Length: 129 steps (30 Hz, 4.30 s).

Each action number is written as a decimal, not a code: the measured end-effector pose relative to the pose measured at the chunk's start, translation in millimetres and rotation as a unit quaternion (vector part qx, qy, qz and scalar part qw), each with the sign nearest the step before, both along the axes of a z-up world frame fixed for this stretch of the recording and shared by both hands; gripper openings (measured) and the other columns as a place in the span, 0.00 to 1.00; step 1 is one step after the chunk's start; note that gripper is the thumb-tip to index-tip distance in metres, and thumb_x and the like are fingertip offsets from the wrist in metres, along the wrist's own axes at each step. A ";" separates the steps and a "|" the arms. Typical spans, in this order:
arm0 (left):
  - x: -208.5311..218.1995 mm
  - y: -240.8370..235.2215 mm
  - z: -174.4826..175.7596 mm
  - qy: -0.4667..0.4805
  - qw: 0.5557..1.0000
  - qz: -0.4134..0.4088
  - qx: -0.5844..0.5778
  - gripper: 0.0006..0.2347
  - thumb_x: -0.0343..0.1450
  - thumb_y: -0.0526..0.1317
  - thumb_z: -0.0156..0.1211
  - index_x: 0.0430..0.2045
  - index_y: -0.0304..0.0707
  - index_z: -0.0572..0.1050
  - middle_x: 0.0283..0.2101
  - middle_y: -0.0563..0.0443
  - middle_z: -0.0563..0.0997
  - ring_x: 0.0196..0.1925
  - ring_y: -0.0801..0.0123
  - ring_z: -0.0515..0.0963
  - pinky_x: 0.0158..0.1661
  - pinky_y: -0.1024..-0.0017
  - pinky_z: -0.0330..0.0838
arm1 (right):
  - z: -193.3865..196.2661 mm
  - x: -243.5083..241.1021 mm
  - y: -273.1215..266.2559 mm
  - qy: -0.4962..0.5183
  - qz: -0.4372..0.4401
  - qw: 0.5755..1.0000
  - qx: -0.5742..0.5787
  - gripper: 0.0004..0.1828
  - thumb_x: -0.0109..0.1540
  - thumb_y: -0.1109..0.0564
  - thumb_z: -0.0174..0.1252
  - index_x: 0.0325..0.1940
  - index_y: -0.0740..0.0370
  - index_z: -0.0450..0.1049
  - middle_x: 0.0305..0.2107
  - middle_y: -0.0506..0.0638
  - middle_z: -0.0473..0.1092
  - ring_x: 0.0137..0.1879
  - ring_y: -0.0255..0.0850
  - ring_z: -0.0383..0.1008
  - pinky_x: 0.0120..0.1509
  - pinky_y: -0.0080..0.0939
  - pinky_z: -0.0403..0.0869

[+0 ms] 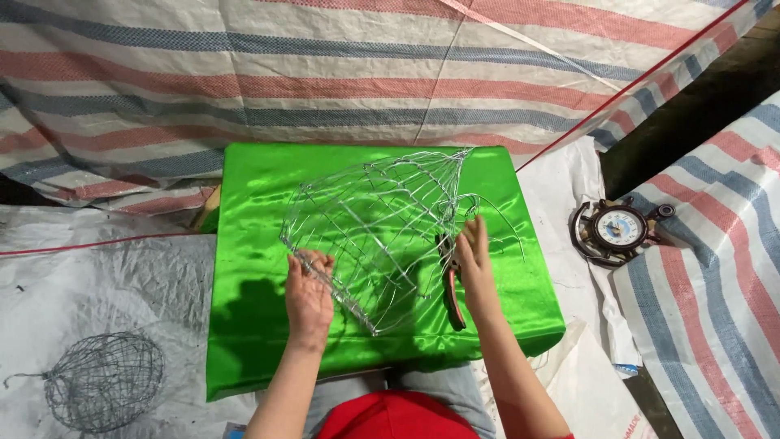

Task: The person is shaping a wire mesh into a cone-like structure by bending the wires and using pliers to cut and secure them.

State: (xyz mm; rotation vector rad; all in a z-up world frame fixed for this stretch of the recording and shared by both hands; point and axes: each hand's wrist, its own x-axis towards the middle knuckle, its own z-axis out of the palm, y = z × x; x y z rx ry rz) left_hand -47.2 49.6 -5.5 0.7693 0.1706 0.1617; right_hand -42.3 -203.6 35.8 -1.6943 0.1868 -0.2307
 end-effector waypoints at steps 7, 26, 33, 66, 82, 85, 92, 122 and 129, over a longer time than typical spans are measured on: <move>18.7 1.7 -48.2 -0.124 0.992 0.011 -0.004 0.19 0.80 0.54 0.41 0.19 0.49 0.64 0.33 0.55 0.65 0.46 0.67 0.70 0.61 0.57 0.64 | -58.1 15.0 -20.8 0.186 0.075 0.901 0.384 0.31 0.66 0.37 0.45 0.72 0.45 0.63 0.64 0.64 0.64 0.68 0.66 0.67 0.57 0.77 0.72; 21.1 52.1 7.2 -0.274 0.940 -0.105 0.172 0.17 0.77 0.43 0.46 0.52 0.27 0.74 0.69 0.26 0.63 0.71 0.40 0.62 0.65 0.33 0.57 | -14.7 40.4 -1.0 0.003 0.137 0.879 0.456 0.47 0.50 0.41 0.58 0.73 0.55 0.60 0.57 0.68 0.67 0.64 0.65 0.69 0.61 0.76 0.72; 16.9 79.9 -5.0 -0.063 0.983 -0.061 0.163 0.11 0.76 0.36 0.50 0.49 0.43 0.78 0.62 0.34 0.75 0.66 0.43 0.72 0.62 0.34 0.62 | -53.1 55.7 -21.0 -0.117 0.142 0.880 0.439 0.44 0.52 0.48 0.62 0.72 0.56 0.61 0.62 0.65 0.66 0.68 0.62 0.67 0.60 0.72 0.74; 67.8 29.2 -1.9 -0.002 0.958 -0.026 0.287 0.34 0.75 0.67 0.24 0.74 0.49 0.49 0.77 0.36 0.43 0.76 0.30 0.38 0.70 0.34 0.29 | -51.6 105.1 -12.2 0.025 0.110 0.974 0.197 0.54 0.64 0.18 0.20 0.80 0.56 0.49 0.77 0.65 0.40 0.81 0.62 0.33 0.83 0.64 0.37; 70.3 -1.1 -7.7 -0.027 0.937 0.022 0.347 0.32 0.77 0.61 0.20 0.69 0.41 0.59 0.72 0.38 0.60 0.76 0.46 0.54 0.72 0.44 0.41 | -90.2 126.4 -13.4 0.024 0.117 0.874 0.471 0.63 0.60 0.14 0.34 0.79 0.70 0.46 0.74 0.71 0.46 0.80 0.64 0.42 0.83 0.57 0.40; 76.5 -8.4 -16.4 -0.013 0.931 0.043 0.362 0.31 0.77 0.62 0.21 0.66 0.43 0.63 0.70 0.41 0.64 0.74 0.48 0.59 0.69 0.42 0.48 | -119.7 138.5 -29.0 0.031 0.128 0.858 0.496 0.62 0.59 0.15 0.38 0.78 0.68 0.50 0.72 0.69 0.52 0.79 0.60 0.50 0.83 0.51 0.47; 79.6 -1.6 -8.2 0.009 0.931 0.043 0.363 0.31 0.77 0.63 0.28 0.64 0.41 0.65 0.63 0.37 0.68 0.69 0.48 0.65 0.65 0.47 0.57 | -118.8 137.5 -29.2 0.034 0.146 0.869 0.472 0.58 0.61 0.16 0.36 0.79 0.62 0.51 0.74 0.65 0.48 0.81 0.57 0.44 0.84 0.53 0.39; 69.1 11.2 16.6 0.075 0.943 -0.082 0.313 0.34 0.76 0.65 0.34 0.70 0.37 0.58 0.72 0.31 0.58 0.76 0.44 0.55 0.70 0.45 0.47 | 1.5 70.0 -38.5 -0.180 0.132 0.975 0.003 0.47 0.69 0.25 0.27 0.80 0.60 0.49 0.73 0.62 0.51 0.81 0.56 0.40 0.81 0.65 0.38; 68.0 17.8 -23.0 -0.032 0.954 -0.089 0.284 0.39 0.74 0.67 0.35 0.71 0.31 0.53 0.73 0.24 0.55 0.75 0.33 0.50 0.71 0.42 0.41 | 6.9 51.3 -29.7 -0.252 0.178 0.927 -0.214 0.49 0.65 0.24 0.36 0.77 0.62 0.54 0.72 0.59 0.53 0.80 0.57 0.41 0.81 0.64 0.43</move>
